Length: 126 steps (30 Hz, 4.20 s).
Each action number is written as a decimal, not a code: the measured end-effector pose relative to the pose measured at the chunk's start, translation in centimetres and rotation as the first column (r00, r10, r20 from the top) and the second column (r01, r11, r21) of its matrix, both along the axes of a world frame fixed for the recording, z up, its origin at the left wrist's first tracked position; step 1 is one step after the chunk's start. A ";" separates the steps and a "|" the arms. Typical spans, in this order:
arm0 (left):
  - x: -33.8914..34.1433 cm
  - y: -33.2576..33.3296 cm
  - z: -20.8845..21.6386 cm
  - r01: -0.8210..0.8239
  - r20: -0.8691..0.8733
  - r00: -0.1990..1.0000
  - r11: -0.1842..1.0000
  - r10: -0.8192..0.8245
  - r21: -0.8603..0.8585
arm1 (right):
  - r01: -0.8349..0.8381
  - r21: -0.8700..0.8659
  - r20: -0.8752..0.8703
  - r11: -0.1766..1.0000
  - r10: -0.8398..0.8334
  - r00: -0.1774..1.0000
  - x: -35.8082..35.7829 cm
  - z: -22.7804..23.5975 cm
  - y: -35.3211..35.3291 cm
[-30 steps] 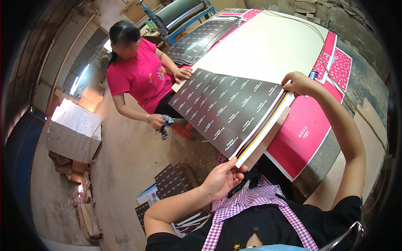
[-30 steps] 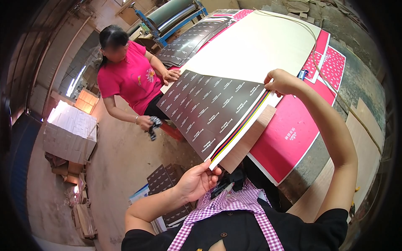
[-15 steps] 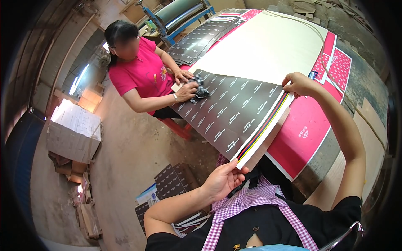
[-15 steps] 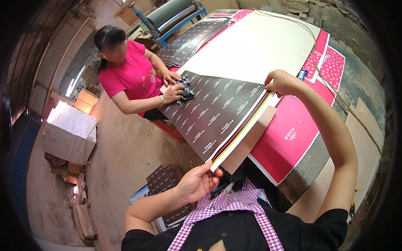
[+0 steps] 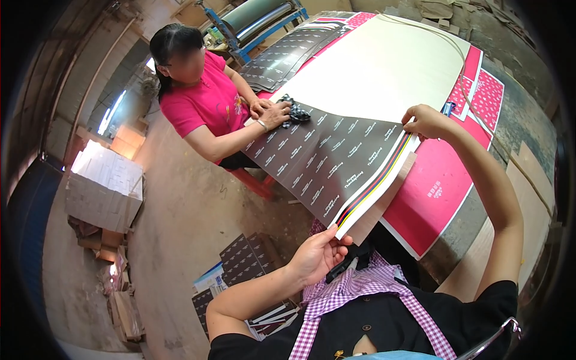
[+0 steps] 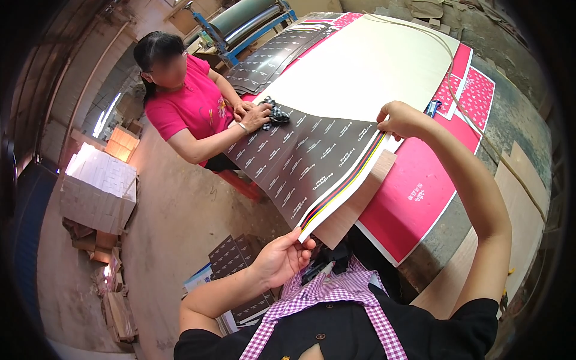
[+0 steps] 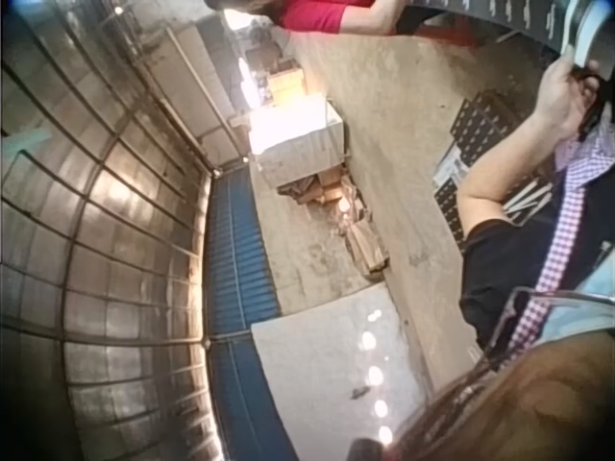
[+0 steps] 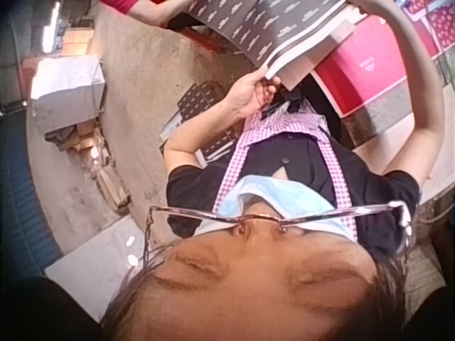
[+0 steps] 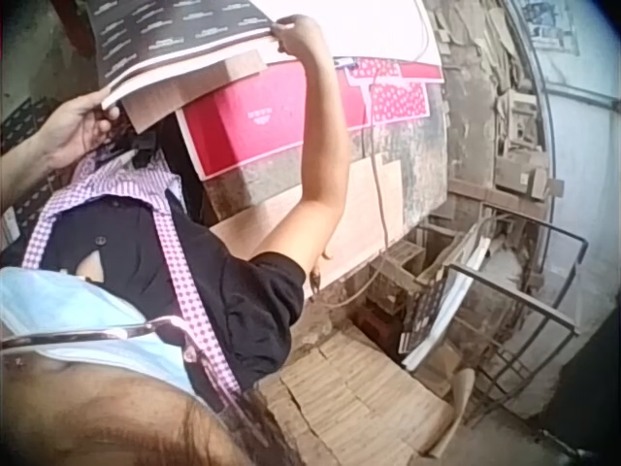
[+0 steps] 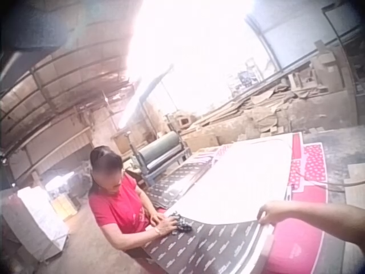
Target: The recorder is applying a printed decorative sheet to a wooden board, smoothing it with a rag, and trimming the edges using a utility knife.
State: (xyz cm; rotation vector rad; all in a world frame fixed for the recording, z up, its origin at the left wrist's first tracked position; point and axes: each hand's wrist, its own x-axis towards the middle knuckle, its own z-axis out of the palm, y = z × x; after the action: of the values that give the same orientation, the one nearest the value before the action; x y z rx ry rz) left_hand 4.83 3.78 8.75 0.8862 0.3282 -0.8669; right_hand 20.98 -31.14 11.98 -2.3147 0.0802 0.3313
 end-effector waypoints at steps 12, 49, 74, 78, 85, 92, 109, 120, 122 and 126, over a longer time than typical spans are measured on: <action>0.3 -0.2 -0.1 0.009 -0.002 1.000 1.000 -0.009 0.001 | -0.009 -0.034 0.011 0.999 0.009 1.000 0.4 -0.5 -0.1; -0.3 -1.0 -2.4 0.061 -0.079 0.995 0.998 -0.059 0.028 | -0.002 -0.058 -0.075 0.998 -0.002 0.997 -0.2 -3.9 -0.6; -2.0 -1.7 -5.5 0.043 -0.114 0.993 0.999 -0.039 0.032 | 0.092 0.102 -0.181 0.991 -0.072 0.981 -1.8 -7.9 -1.8; -2.1 -1.7 -5.5 0.048 -0.120 0.992 0.998 -0.043 0.032 | 0.105 0.144 -0.180 0.984 -0.078 0.980 -1.8 -8.4 -2.1; -2.1 -1.9 -5.8 -0.001 -0.137 0.990 0.999 0.008 0.053 | 0.112 0.209 -0.175 0.971 -0.075 0.982 -1.8 -9.3 -2.5; -2.2 -2.5 -8.2 0.032 -0.163 0.986 0.996 -0.018 0.080 | 0.116 0.208 -0.176 0.971 -0.080 0.981 -2.0 -11.2 -2.8; -3.0 -2.5 -9.3 0.078 -0.100 0.993 0.991 -0.067 0.112 | 0.098 0.391 -0.154 0.915 -0.040 0.987 -2.3 -14.8 -4.0; -3.1 -2.7 -10.8 0.101 -0.042 0.995 0.976 -0.095 0.194 | 0.136 0.508 -0.150 0.850 -0.069 0.986 -2.8 -15.3 -3.6; -3.1 -2.4 -11.4 0.093 -0.035 0.995 0.981 -0.088 0.171 | 0.155 0.538 -0.120 0.828 -0.107 0.987 -3.1 -14.6 -3.1; -3.3 -2.4 -11.9 0.101 -0.022 0.995 0.982 -0.099 0.157 | 0.168 0.584 -0.123 0.794 -0.118 0.985 -3.5 -15.4 -3.9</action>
State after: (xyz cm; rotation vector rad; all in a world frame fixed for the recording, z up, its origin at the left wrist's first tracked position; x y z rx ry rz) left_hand 1.57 1.42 -3.18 1.0507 0.3704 -0.9498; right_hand 17.46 -35.02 -3.41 -1.6565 0.1669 0.3172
